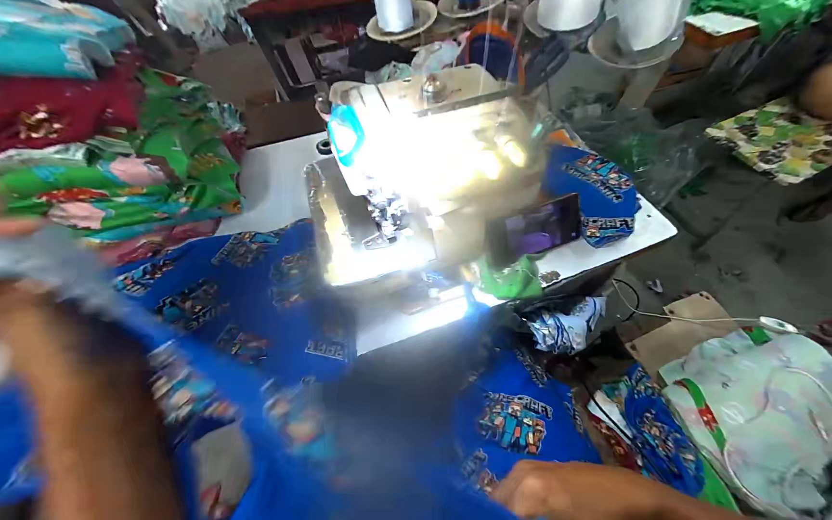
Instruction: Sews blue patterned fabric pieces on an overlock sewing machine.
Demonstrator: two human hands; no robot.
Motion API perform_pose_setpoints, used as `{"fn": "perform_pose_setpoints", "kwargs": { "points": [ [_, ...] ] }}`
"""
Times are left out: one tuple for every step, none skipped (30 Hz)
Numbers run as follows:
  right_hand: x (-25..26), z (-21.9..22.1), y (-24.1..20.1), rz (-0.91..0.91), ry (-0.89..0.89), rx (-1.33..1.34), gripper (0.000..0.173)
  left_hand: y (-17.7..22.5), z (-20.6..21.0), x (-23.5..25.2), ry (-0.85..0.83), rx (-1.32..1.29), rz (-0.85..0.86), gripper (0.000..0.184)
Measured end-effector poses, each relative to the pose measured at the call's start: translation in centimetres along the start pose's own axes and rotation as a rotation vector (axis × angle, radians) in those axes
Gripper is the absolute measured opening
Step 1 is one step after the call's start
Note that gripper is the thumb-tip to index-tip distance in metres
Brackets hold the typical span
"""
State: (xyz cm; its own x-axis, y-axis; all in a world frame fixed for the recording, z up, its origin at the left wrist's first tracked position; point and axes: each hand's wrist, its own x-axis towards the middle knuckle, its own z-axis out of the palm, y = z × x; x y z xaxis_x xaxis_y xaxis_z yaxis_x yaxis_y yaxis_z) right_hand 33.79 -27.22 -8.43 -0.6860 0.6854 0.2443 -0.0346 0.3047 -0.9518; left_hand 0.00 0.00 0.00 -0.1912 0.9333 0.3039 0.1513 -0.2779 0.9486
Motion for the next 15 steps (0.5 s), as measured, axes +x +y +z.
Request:
{"fn": "perform_pose_setpoints", "kwargs": {
  "points": [
    [-1.3,-0.3,0.4,0.018,0.058,-0.014,0.034,0.7,4.0,1.2,-0.119,0.064,0.109,0.023],
    [-2.6,-0.5,0.9,0.059,0.118,-0.039,0.034,1.3,7.7,1.9,-0.26,0.15,0.204,0.034],
    [-3.9,-0.6,1.6,0.123,0.169,-0.074,0.034,1.0,10.8,2.4,-0.379,0.229,0.248,0.041],
    [-5.1,-0.5,2.3,0.217,0.207,-0.123,0.033,0.1,13.3,2.9,-0.459,0.29,0.262,0.049],
    [-6.3,-0.2,2.8,0.336,0.234,-0.176,0.032,-0.9,15.2,3.0,-0.506,0.34,0.251,0.06],
    [-7.3,0.2,3.2,0.464,0.251,-0.221,0.033,-1.7,16.5,2.9,-0.515,0.389,0.238,0.067],
    [-8.0,0.6,3.6,0.562,0.271,-0.261,0.034,-2.0,17.1,2.7,-0.494,0.442,0.257,0.068],
    [-8.5,1.0,4.2,0.632,0.287,-0.289,0.036,-1.9,17.2,2.2,-0.453,0.503,0.302,0.064],
    [-8.8,1.3,4.7,0.686,0.293,-0.29,0.039,-1.4,16.9,1.4,-0.421,0.57,0.357,0.057],
    [-9.0,1.5,5.1,0.732,0.292,-0.283,0.042,-0.7,16.3,0.3,-0.418,0.617,0.422,0.046],
    [-9.0,1.6,5.3,0.763,0.293,-0.283,0.044,0.1,15.5,-1.2,-0.456,0.652,0.469,0.036],
    [-8.9,1.4,5.5,0.777,0.288,-0.284,0.045,1.1,14.8,-2.9,-0.53,0.677,0.484,0.032],
    [-8.7,1.1,5.6,0.791,0.276,-0.273,0.046,1.6,14.3,-4.1,-0.595,0.704,0.477,0.037],
    [-8.6,0.8,5.8,0.797,0.264,-0.266,0.046,1.6,14.1,-4.8,-0.638,0.741,0.465,0.045],
    [-8.6,0.6,6.0,0.801,0.253,-0.268,0.047,1.2,14.0,-5.2,-0.66,0.787,0.451,0.055]
  ]
}}
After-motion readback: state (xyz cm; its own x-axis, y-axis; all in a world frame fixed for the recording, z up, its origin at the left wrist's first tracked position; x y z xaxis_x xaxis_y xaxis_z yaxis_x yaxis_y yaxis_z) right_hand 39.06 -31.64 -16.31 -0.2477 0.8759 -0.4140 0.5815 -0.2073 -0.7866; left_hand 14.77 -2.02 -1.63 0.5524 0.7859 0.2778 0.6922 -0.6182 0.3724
